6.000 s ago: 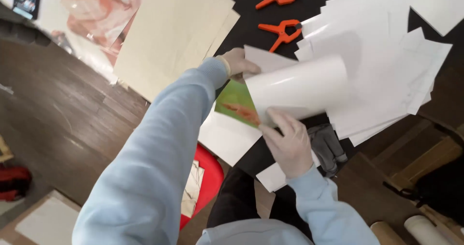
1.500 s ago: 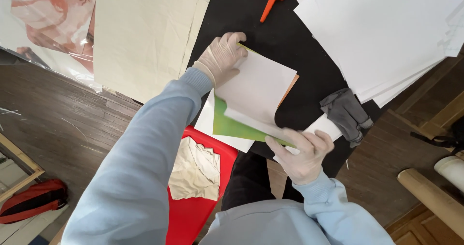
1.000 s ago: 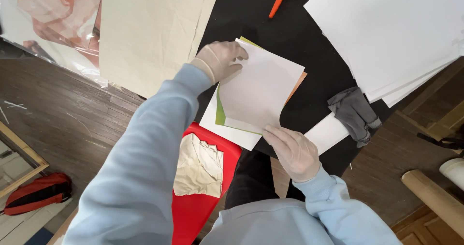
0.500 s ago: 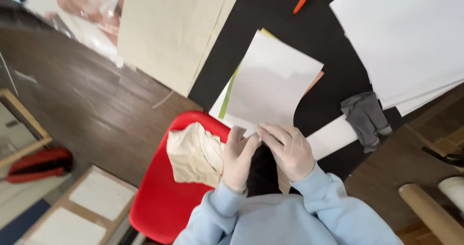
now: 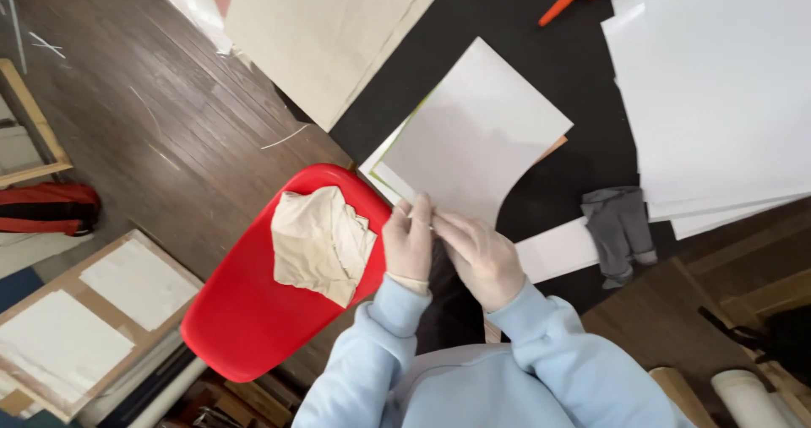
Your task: Mounting an art print onto a backing using adhesive and tools.
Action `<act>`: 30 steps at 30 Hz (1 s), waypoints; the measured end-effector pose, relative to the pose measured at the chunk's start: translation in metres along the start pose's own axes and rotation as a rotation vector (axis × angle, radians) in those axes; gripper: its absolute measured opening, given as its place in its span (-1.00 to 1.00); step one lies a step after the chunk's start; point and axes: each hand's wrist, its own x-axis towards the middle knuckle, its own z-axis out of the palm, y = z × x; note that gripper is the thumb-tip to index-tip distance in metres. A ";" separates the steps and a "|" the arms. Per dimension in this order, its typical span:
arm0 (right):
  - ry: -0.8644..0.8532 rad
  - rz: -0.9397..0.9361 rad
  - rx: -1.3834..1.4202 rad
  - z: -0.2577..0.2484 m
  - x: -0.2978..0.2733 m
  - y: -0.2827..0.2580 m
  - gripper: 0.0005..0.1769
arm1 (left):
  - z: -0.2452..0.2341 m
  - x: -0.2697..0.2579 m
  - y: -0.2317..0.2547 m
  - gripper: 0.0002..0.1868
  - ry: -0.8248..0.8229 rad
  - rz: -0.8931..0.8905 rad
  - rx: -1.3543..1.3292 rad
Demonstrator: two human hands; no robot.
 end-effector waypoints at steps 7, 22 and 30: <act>-0.052 -0.074 0.080 -0.019 -0.012 0.017 -0.60 | -0.005 0.003 0.014 -0.62 0.128 0.002 0.229; 0.061 0.633 -0.451 -0.094 -0.126 0.157 -0.37 | -0.022 0.008 0.019 -0.69 0.138 0.045 0.224; 0.321 0.734 -0.083 -0.128 -0.164 0.206 -0.56 | -0.024 0.008 0.010 -0.64 0.149 0.072 0.283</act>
